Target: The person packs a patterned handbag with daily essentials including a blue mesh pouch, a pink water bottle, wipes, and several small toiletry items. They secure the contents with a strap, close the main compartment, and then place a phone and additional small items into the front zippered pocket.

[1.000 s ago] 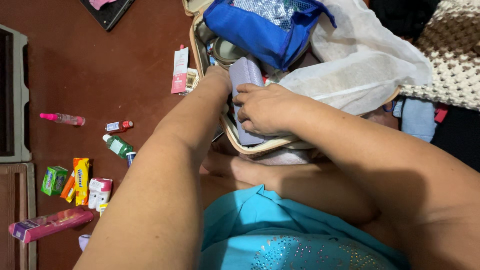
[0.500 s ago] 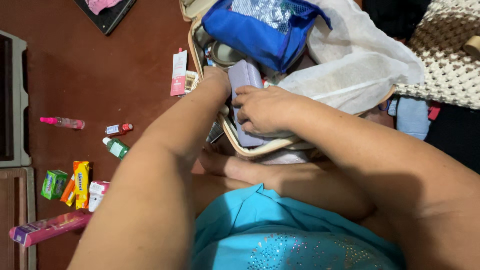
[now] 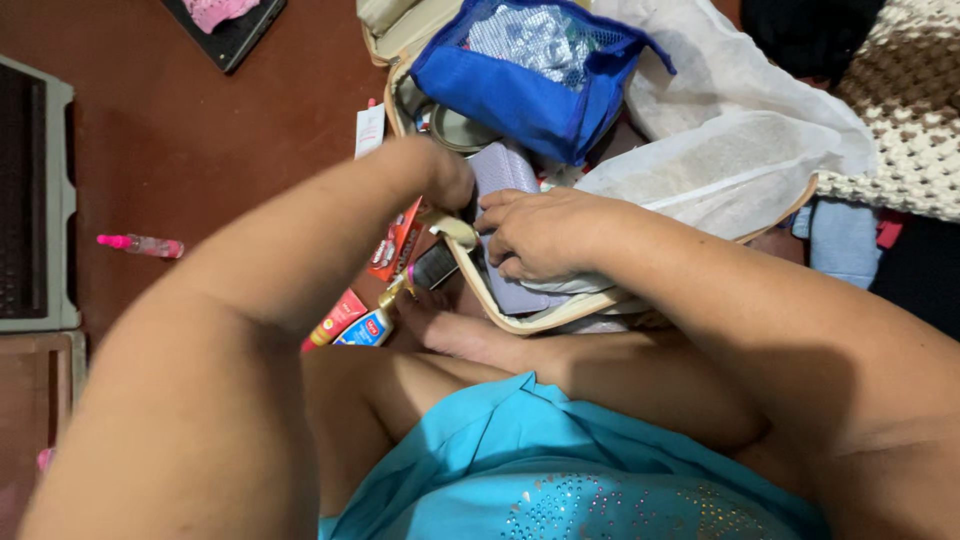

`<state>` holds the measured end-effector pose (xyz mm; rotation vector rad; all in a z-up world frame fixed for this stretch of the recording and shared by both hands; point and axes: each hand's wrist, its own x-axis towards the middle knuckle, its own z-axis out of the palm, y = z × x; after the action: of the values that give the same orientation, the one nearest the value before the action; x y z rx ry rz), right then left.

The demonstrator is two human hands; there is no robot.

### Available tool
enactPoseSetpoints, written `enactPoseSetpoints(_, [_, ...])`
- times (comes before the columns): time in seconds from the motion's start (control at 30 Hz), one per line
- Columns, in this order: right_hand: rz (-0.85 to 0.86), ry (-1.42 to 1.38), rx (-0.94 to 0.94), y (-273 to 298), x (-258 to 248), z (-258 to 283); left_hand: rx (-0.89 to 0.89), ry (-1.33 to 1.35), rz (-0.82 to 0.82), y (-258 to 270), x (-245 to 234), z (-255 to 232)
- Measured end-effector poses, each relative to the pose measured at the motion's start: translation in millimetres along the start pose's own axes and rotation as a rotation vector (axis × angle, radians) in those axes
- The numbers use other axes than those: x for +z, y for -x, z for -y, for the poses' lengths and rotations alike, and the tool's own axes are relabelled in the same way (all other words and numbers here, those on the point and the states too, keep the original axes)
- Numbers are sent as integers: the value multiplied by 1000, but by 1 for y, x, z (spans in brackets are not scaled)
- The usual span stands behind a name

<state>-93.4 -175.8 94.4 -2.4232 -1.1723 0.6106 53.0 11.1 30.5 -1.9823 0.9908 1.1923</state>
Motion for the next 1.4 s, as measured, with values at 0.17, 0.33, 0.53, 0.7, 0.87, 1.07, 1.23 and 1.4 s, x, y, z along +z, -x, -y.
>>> enactPoseSetpoints(0.17, [-35, -27, -4, 1, 0, 3, 159, 302, -316, 3, 11, 46])
enactPoseSetpoints(0.33, [-218, -119, 96, -1, 8, -11, 245, 1448, -750, 30, 54, 38])
enactPoseSetpoints(0.53, [-701, -440, 215, -18, 14, -15, 378, 2265, -1029, 45, 86, 0])
enactPoseSetpoints(0.7, [-821, -172, 124, -29, -1, 10, 516, 2409, -983, 40, 80, -3])
enactPoseSetpoints(0.87, [-706, -158, 187, -46, -14, 35, 541, 2674, -800, 17, 65, -4])
enactPoseSetpoints(1.07, [-767, -44, 149, -56, 1, 41, 674, 2662, -690, 3, 65, -1])
enactPoseSetpoints(1.23, [-847, -42, 297, -65, -12, 44, 440, 2090, -767, 24, 70, -12])
enactPoseSetpoints(1.4, [-922, -61, 220, -59, -47, 39, 482, 1042, -1448, 65, 76, -5])
